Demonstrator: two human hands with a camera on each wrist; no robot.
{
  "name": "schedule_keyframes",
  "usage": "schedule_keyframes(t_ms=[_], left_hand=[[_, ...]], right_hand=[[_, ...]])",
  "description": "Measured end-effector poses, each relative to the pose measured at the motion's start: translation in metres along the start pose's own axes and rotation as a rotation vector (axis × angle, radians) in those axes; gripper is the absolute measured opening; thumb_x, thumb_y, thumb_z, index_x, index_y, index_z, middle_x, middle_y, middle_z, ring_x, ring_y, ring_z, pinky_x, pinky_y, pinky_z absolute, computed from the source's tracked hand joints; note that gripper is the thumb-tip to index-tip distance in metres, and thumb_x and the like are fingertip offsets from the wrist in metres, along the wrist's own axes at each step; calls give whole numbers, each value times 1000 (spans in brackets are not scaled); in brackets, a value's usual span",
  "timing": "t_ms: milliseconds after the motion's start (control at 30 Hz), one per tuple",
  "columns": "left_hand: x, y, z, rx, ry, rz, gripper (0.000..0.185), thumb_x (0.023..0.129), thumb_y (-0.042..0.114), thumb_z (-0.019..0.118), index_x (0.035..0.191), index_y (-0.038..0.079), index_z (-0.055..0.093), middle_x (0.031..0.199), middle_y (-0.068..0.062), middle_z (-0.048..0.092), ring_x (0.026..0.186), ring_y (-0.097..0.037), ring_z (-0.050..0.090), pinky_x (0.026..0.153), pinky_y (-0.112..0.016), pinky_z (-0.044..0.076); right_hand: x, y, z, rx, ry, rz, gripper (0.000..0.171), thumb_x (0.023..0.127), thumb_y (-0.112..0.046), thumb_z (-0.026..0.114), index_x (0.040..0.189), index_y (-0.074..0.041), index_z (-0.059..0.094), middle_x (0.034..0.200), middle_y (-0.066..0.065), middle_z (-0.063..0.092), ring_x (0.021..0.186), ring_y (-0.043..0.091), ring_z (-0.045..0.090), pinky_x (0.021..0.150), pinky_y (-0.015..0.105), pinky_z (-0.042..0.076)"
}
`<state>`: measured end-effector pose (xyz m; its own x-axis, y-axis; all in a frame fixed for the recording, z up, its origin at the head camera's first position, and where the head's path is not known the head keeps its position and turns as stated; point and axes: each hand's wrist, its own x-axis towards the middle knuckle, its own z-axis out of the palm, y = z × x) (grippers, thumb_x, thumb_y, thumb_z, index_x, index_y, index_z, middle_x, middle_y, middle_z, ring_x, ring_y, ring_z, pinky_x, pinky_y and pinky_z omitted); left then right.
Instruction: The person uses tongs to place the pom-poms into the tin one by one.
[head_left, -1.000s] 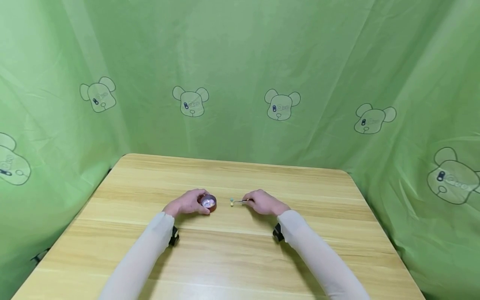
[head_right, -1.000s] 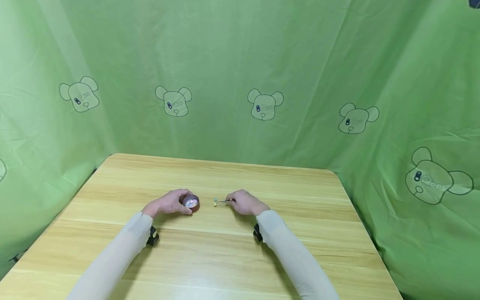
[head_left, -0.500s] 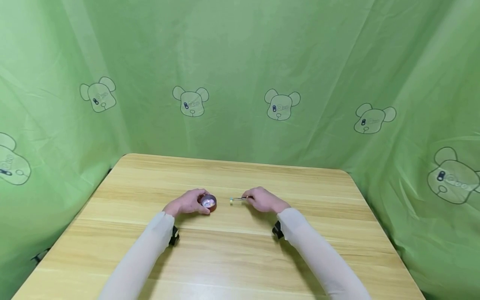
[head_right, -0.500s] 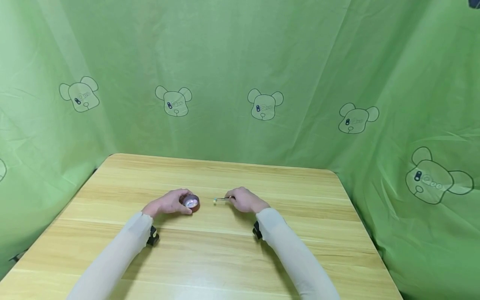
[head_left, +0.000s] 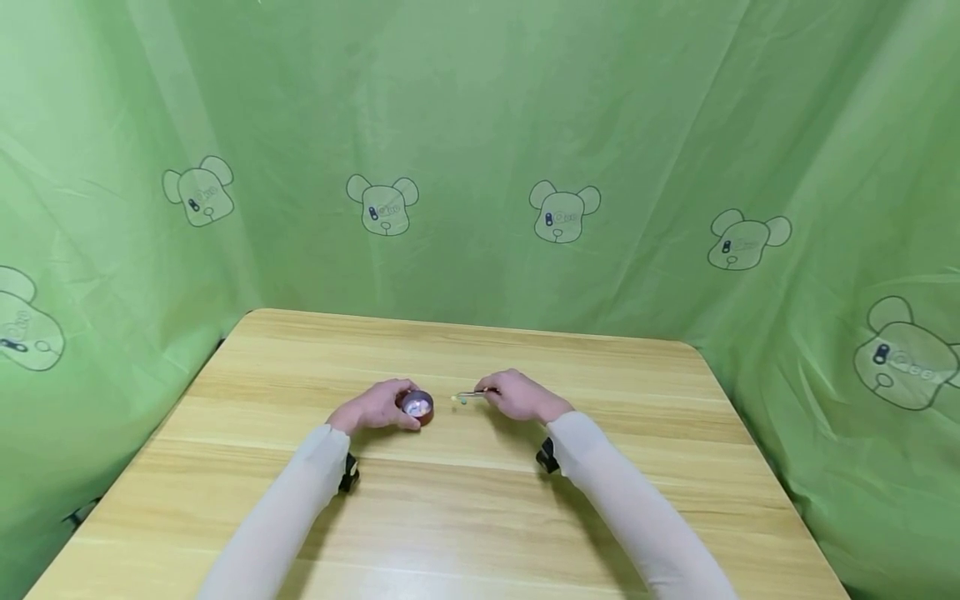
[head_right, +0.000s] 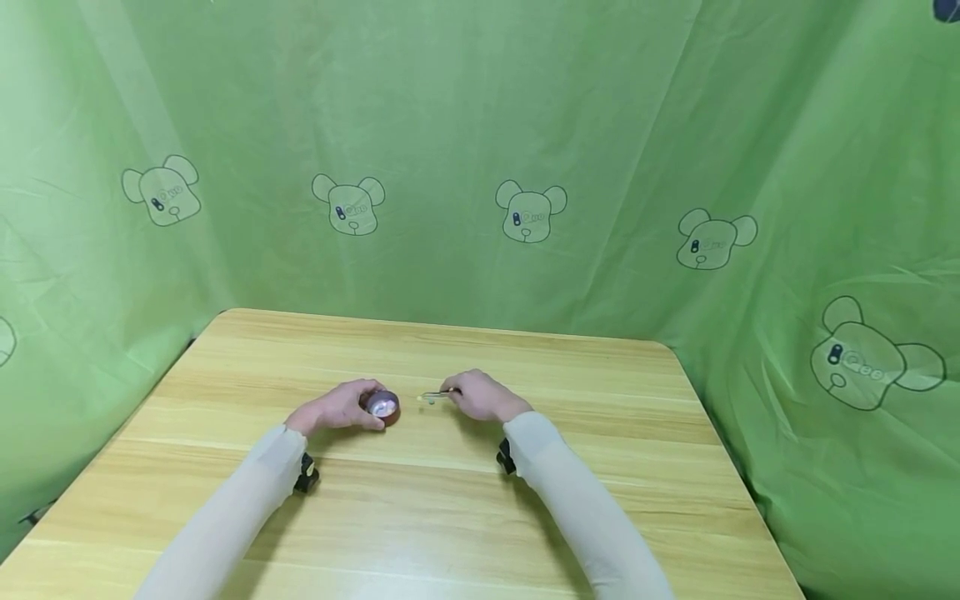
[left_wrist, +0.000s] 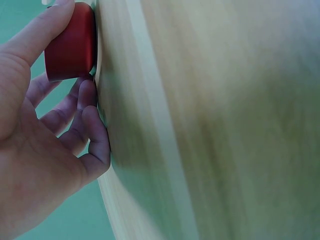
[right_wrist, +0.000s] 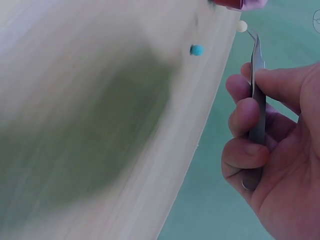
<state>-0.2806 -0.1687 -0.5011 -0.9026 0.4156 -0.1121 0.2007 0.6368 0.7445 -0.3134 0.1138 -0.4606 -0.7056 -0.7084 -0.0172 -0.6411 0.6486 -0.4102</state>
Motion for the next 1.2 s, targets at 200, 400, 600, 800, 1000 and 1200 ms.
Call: schedule_keyframes(t_ms=[200, 400, 600, 800, 1000, 1200], left_hand=[[1, 0, 0, -7, -2, -3, 50, 72, 21, 83, 115, 12, 58, 106, -2, 61, 99, -19, 57, 90, -41, 44], [0, 0, -1, 1, -5, 4, 50, 73, 22, 83, 115, 11, 58, 106, -2, 62, 98, -19, 57, 91, -41, 44], [0, 1, -2, 6, -8, 11, 51, 73, 21, 82, 116, 10, 58, 108, -5, 62, 99, -20, 57, 91, -41, 43], [0, 2, -2, 14, -9, 8, 51, 74, 20, 82, 117, 10, 57, 110, -5, 61, 101, -21, 56, 92, -42, 43], [0, 3, -2, 8, -4, 0, 51, 73, 22, 83, 116, 11, 58, 109, -4, 61, 100, -20, 56, 92, -41, 43], [0, 2, -1, 15, -6, 11, 51, 73, 22, 83, 115, 10, 58, 106, -4, 61, 98, -19, 56, 90, -40, 44]], right_hand=[[6, -13, -3, 18, -6, -4, 24, 97, -7, 48, 113, -6, 66, 103, 11, 67, 73, 13, 52, 69, 30, 46], [14, -22, -1, 26, -10, 10, 24, 97, -9, 49, 114, -8, 66, 101, 6, 67, 69, 10, 51, 65, 28, 45], [21, -29, 1, 62, -38, 6, 24, 97, -8, 49, 115, -6, 65, 96, 10, 68, 65, 11, 51, 61, 28, 46], [25, -30, 5, 60, -53, 4, 24, 97, -7, 48, 115, -4, 64, 94, 10, 67, 68, 10, 53, 64, 27, 47], [28, -28, 12, 44, -52, -16, 24, 96, -7, 49, 114, -5, 65, 100, 10, 67, 75, 11, 55, 73, 29, 48], [29, -30, 16, 36, -54, -35, 24, 96, -7, 50, 113, -5, 66, 106, 8, 67, 88, 14, 60, 84, 32, 49]])
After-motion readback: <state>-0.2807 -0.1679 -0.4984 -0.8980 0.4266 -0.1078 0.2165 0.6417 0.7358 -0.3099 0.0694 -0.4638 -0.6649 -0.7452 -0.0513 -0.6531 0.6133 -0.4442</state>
